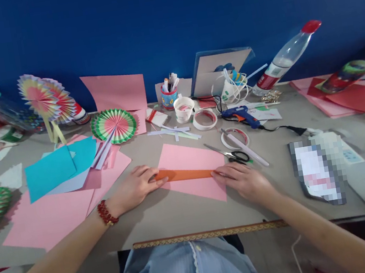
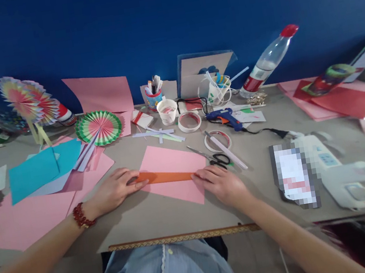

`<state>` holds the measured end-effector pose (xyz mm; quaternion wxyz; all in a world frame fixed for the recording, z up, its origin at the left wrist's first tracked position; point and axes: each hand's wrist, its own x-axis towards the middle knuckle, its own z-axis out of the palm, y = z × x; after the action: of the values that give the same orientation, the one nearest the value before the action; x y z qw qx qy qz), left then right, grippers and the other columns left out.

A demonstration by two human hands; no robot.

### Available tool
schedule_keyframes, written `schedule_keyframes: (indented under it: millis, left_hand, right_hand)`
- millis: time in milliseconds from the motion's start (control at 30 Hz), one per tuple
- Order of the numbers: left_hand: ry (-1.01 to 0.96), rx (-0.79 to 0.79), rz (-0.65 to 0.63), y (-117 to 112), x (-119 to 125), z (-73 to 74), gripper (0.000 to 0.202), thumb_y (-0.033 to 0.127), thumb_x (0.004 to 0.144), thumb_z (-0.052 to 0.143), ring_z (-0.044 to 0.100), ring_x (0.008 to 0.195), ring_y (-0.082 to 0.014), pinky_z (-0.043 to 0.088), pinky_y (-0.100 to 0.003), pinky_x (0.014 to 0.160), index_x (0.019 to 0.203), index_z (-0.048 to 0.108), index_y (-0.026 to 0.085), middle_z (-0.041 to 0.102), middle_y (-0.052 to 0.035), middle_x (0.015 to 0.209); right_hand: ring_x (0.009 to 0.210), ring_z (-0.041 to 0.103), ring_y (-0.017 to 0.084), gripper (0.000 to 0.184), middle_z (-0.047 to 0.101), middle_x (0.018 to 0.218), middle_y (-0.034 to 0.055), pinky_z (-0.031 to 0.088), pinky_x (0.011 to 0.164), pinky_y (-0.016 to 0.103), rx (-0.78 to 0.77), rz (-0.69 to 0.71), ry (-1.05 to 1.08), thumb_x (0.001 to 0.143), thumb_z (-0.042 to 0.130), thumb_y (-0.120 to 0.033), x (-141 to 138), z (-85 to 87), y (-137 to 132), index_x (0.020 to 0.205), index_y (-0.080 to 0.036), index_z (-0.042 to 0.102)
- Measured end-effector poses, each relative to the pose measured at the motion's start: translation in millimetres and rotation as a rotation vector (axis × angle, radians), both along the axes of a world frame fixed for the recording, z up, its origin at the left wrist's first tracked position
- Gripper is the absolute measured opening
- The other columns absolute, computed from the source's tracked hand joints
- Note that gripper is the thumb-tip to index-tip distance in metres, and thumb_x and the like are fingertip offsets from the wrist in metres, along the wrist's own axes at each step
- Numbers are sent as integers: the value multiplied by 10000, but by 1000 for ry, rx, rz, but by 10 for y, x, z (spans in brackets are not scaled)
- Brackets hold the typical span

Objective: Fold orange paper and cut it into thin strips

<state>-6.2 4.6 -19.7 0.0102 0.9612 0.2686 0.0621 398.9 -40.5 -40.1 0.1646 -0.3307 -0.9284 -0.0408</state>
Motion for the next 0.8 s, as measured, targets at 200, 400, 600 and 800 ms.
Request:
schedule_keyframes:
  millis: [200,400,600,800]
  left_hand:
    - [-50,20,112,-204,-197,-15,431,96,958,495,554,1121,-245,462,-434,997,1306,653,296,606,-98,1237]
    - [-126,11,125,-352,303,144,378,308,1039,438,490,1333,-260,232,-514,1222,1341,604,152,556,-136,1424]
    - [-13,-126,-100,-358,930,24,971,786,937,314,162,1550,-267,54,-463,1270,1597,223,80,226,-160,1647]
    - [-26,-186,15,-433,535,-79,1001,795,915,375,188,1544,-277,117,-440,1264,1624,126,133,184,-156,1656]
  right_hand:
    - [1128,586,246,470,690,1223,100,522,952,370,29,-58,-41,885,436,10,-39,14,-47,1222,-184,701]
    - [1062,597,261,398,707,1162,119,528,879,386,71,-68,-110,861,459,-15,-198,109,-38,1106,-169,733]
    - [1050,621,257,434,720,1166,117,540,884,394,75,-14,-68,856,445,-7,-151,79,-9,1167,-151,711]
    - [1101,643,221,538,711,1236,89,537,968,388,27,-48,41,863,392,38,-36,-39,-80,1271,-179,668]
